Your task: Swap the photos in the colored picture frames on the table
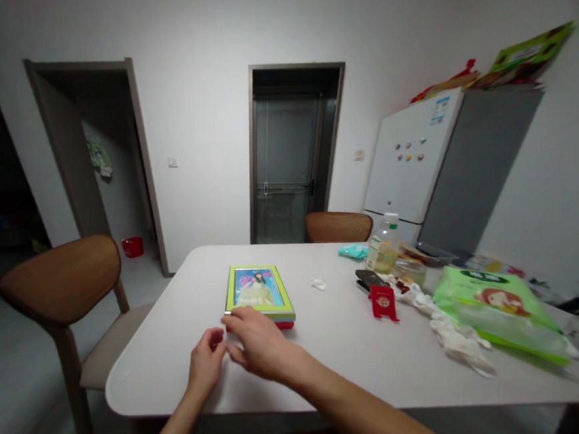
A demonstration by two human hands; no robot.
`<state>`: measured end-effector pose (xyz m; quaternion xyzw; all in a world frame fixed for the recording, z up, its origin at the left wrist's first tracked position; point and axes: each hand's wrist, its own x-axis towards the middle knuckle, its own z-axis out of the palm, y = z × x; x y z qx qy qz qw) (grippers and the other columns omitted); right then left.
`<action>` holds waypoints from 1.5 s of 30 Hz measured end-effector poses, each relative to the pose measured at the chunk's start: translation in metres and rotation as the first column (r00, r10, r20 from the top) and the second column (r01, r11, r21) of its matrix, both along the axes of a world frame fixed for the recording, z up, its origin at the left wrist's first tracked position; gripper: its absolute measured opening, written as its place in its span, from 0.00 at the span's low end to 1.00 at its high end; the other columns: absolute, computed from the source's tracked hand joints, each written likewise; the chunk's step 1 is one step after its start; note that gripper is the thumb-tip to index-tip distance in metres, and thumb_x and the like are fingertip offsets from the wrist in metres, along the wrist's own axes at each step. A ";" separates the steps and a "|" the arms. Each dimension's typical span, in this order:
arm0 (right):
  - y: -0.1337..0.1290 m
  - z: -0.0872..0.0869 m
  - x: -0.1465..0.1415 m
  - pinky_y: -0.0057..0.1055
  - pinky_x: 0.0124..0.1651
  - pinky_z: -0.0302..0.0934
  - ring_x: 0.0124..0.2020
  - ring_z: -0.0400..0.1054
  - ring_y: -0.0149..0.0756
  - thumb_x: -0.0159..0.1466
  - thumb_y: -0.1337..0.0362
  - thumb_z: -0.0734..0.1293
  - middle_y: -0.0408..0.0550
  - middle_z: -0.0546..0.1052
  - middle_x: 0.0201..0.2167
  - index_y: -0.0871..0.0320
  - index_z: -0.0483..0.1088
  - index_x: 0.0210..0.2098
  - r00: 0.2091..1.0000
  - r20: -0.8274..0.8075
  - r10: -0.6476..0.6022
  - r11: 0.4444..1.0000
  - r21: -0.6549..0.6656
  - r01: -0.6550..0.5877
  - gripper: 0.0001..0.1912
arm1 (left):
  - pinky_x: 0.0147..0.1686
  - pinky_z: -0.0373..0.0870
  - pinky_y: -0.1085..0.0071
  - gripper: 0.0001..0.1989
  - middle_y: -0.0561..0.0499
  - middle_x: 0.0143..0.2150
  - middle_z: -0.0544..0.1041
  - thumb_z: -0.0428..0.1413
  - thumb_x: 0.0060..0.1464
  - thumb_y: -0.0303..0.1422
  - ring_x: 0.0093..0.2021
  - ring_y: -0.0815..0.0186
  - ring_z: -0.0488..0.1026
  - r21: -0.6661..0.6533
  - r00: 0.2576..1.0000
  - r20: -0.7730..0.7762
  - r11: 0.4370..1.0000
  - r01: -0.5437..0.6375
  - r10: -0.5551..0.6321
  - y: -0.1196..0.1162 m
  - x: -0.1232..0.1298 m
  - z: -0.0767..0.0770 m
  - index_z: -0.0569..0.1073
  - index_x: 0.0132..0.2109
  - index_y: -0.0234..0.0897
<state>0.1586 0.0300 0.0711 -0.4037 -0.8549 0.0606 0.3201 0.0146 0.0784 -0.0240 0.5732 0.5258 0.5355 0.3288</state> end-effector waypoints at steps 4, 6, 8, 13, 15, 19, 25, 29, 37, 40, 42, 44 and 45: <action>0.031 -0.005 0.023 0.44 0.47 0.53 0.46 0.59 0.47 0.50 0.64 0.65 0.58 0.67 0.43 0.63 0.65 0.44 0.961 0.077 -0.267 0.963 -0.019 0.269 0.21 | 0.40 0.66 0.65 0.11 0.49 0.36 0.72 0.54 0.48 0.36 0.38 0.63 0.70 0.027 0.994 0.047 0.995 0.095 -0.096 -0.007 0.011 0.004 0.68 0.37 0.34; 0.032 -0.010 0.027 0.42 0.49 0.51 0.47 0.58 0.44 0.53 0.63 0.63 0.57 0.67 0.45 0.61 0.64 0.45 0.953 0.031 -0.303 0.953 0.009 0.302 0.20 | 0.40 0.65 0.68 0.13 0.48 0.36 0.73 0.54 0.44 0.38 0.39 0.62 0.70 0.029 0.993 0.074 0.995 0.094 -0.096 -0.011 0.012 0.007 0.67 0.36 0.35; 0.026 -0.015 0.028 0.39 0.50 0.51 0.47 0.59 0.40 0.55 0.64 0.60 0.54 0.68 0.45 0.59 0.65 0.44 0.968 -0.090 -0.235 0.971 0.030 0.239 0.17 | 0.37 0.66 0.69 0.14 0.49 0.34 0.72 0.53 0.43 0.39 0.37 0.63 0.70 0.015 0.991 0.089 0.995 0.098 -0.099 -0.015 0.009 0.010 0.67 0.35 0.35; 0.008 -0.053 0.038 0.29 0.34 0.58 0.30 0.65 0.35 0.59 0.58 0.54 0.48 0.72 0.25 0.59 0.68 0.27 0.884 -0.371 -0.284 0.945 -0.263 0.193 0.16 | 0.18 0.58 0.75 0.14 0.58 0.18 0.66 0.52 0.41 0.44 0.18 0.70 0.63 -0.084 0.980 0.091 0.980 0.182 -0.175 -0.023 0.001 0.017 0.65 0.25 0.37; 0.006 -0.074 0.046 0.27 0.26 0.56 0.23 0.63 0.33 0.57 0.52 0.53 0.46 0.68 0.18 0.59 0.64 0.19 0.803 -0.447 -0.394 0.896 -0.384 0.226 0.21 | 0.17 0.54 0.76 0.18 0.60 0.14 0.62 0.53 0.40 0.47 0.15 0.72 0.59 -0.109 0.977 0.090 0.973 0.201 -0.192 -0.026 0.001 0.018 0.62 0.20 0.38; 0.007 -0.089 0.055 0.25 0.17 0.47 0.13 0.53 0.27 0.54 0.43 0.52 0.39 0.58 0.09 0.57 0.57 0.13 0.676 -0.558 -0.481 0.819 -0.560 0.120 0.27 | 0.16 0.50 0.75 0.25 0.60 0.10 0.57 0.47 0.39 0.56 0.13 0.73 0.54 -0.169 0.972 0.105 0.960 0.225 -0.210 -0.029 0.004 0.025 0.58 0.14 0.38; 0.017 -0.010 0.040 0.21 0.13 0.35 0.09 0.43 0.20 0.52 0.38 0.50 0.36 0.54 0.08 0.58 0.52 0.09 0.578 -0.708 -0.405 0.742 -0.624 -0.244 0.31 | 0.12 0.41 0.77 0.31 0.60 0.08 0.52 0.34 0.40 0.62 0.09 0.76 0.47 -0.244 0.931 0.199 0.905 0.349 -0.305 -0.019 0.029 0.092 0.56 0.13 0.39; 0.029 0.050 0.033 0.21 0.13 0.32 0.09 0.38 0.20 0.51 0.37 0.45 0.35 0.49 0.06 0.57 0.49 0.09 0.465 -0.819 -0.337 0.751 -0.532 -0.392 0.32 | 0.13 0.43 0.77 0.32 0.60 0.08 0.53 0.32 0.42 0.61 0.10 0.77 0.47 -0.170 0.872 0.253 0.869 0.466 -0.418 -0.015 0.059 0.153 0.56 0.14 0.38; 0.031 0.064 0.024 0.21 0.12 0.31 0.08 0.37 0.20 0.52 0.38 0.49 0.35 0.49 0.05 0.56 0.48 0.10 0.468 -0.793 -0.389 0.728 -0.576 -0.371 0.30 | 0.13 0.38 0.77 0.32 0.60 0.06 0.52 0.31 0.45 0.60 0.08 0.77 0.44 -0.197 0.845 0.317 0.841 0.504 -0.432 -0.019 0.072 0.166 0.55 0.13 0.38; 0.031 0.059 0.024 0.21 0.12 0.33 0.08 0.38 0.20 0.53 0.38 0.46 0.35 0.50 0.05 0.56 0.48 0.10 0.514 -0.762 -0.394 0.747 -0.591 -0.304 0.29 | 0.13 0.39 0.77 0.32 0.59 0.06 0.52 0.32 0.45 0.59 0.08 0.77 0.45 -0.212 0.845 0.327 0.838 0.503 -0.424 -0.018 0.073 0.161 0.55 0.13 0.38; 0.035 0.058 0.025 0.22 0.12 0.35 0.08 0.39 0.21 0.53 0.39 0.44 0.36 0.50 0.05 0.56 0.49 0.11 0.565 -0.730 -0.385 0.777 -0.587 -0.229 0.30 | 0.13 0.39 0.77 0.32 0.60 0.05 0.52 0.33 0.45 0.59 0.08 0.77 0.45 -0.221 0.843 0.336 0.835 0.504 -0.420 -0.015 0.074 0.161 0.56 0.12 0.37; 0.041 0.057 0.027 0.23 0.13 0.39 0.08 0.42 0.22 0.55 0.40 0.42 0.37 0.53 0.06 0.56 0.51 0.12 0.640 -0.670 -0.377 0.823 -0.559 -0.101 0.30 | 0.13 0.39 0.77 0.32 0.60 0.06 0.52 0.34 0.44 0.59 0.08 0.77 0.46 -0.231 0.842 0.349 0.833 0.502 -0.411 -0.009 0.075 0.162 0.56 0.12 0.37; 0.046 0.055 0.028 0.23 0.14 0.42 0.09 0.45 0.23 0.56 0.42 0.41 0.38 0.55 0.07 0.57 0.53 0.13 0.705 -0.604 -0.373 0.853 -0.522 0.004 0.31 | 0.13 0.39 0.77 0.32 0.59 0.06 0.54 0.35 0.44 0.60 0.08 0.77 0.47 -0.237 0.844 0.356 0.835 0.496 -0.400 -0.007 0.074 0.160 0.57 0.13 0.37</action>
